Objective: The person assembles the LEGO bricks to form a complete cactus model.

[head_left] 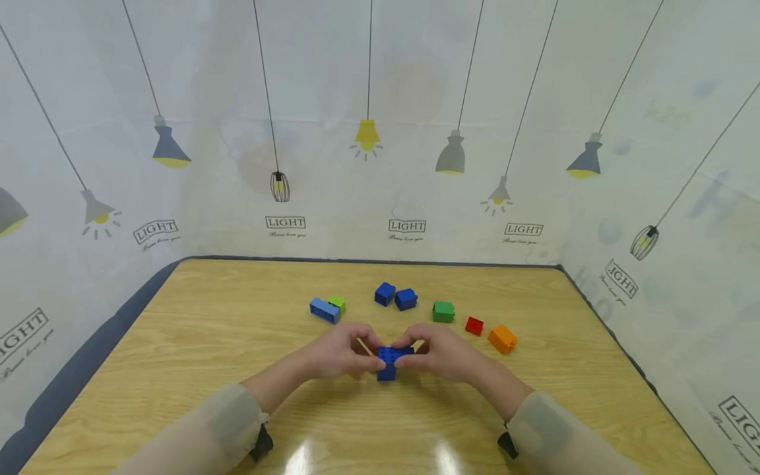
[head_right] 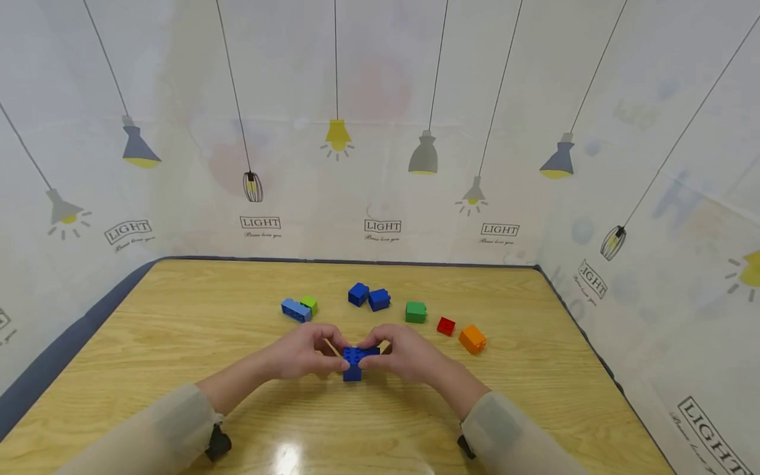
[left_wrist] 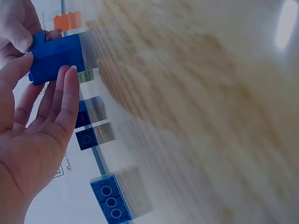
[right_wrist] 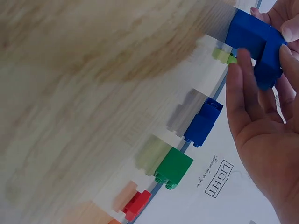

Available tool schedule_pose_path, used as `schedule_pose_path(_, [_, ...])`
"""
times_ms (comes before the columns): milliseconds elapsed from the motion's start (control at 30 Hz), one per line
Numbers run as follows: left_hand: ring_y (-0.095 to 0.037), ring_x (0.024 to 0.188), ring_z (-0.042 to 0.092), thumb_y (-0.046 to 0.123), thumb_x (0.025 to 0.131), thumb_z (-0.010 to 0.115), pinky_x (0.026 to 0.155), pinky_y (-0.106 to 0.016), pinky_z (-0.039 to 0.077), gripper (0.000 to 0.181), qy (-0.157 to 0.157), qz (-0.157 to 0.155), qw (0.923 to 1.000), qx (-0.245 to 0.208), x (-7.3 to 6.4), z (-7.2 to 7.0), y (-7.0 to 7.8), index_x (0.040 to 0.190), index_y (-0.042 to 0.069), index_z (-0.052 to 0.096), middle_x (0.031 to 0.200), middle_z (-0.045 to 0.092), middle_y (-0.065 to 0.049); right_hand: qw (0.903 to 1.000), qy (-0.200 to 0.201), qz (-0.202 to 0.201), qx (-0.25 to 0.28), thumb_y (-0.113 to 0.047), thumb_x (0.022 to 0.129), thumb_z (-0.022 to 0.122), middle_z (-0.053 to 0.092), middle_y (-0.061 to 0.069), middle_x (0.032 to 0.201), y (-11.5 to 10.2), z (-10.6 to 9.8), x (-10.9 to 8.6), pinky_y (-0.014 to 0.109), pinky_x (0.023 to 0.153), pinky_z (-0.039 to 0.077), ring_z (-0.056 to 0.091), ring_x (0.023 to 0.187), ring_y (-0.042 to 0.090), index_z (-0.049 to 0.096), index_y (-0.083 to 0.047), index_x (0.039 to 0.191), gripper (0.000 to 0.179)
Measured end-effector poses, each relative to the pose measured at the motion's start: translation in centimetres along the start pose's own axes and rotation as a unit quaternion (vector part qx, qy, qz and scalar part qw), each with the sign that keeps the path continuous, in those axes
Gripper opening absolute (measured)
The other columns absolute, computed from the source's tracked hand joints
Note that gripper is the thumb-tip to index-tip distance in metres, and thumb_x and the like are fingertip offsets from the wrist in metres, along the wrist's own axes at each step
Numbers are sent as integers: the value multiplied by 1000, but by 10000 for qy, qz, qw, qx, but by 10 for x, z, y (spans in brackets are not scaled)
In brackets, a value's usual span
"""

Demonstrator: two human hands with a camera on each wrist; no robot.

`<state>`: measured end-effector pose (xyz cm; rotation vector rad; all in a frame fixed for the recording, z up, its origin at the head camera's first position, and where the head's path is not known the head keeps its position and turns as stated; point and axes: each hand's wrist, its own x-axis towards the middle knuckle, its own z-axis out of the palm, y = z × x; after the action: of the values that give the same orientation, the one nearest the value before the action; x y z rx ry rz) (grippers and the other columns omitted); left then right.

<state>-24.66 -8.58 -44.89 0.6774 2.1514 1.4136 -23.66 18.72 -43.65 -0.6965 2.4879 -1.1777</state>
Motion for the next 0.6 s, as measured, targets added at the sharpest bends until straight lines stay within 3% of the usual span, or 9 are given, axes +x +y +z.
schedule_pose_path(200, [-20, 100, 78, 22, 101, 82, 79, -39, 68, 20, 31, -53, 10000, 34, 0, 2, 0, 115, 12, 75, 114, 74, -4, 9985, -4, 227, 501, -24, 100, 83, 72, 6, 122, 3, 5, 1, 30, 75, 66, 75, 84, 19, 78, -17, 119, 21])
schedule_pose_path(600, [-21, 91, 76, 22, 100, 82, 68, -36, 63, 19, 38, 11, 9997, 236, 1, 1, 3, 113, 12, 74, 111, 75, -2, 9977, 20, 296, 617, -25, 101, 83, 73, 4, 123, 4, 7, 2, 32, 79, 66, 76, 88, 19, 77, -18, 120, 21])
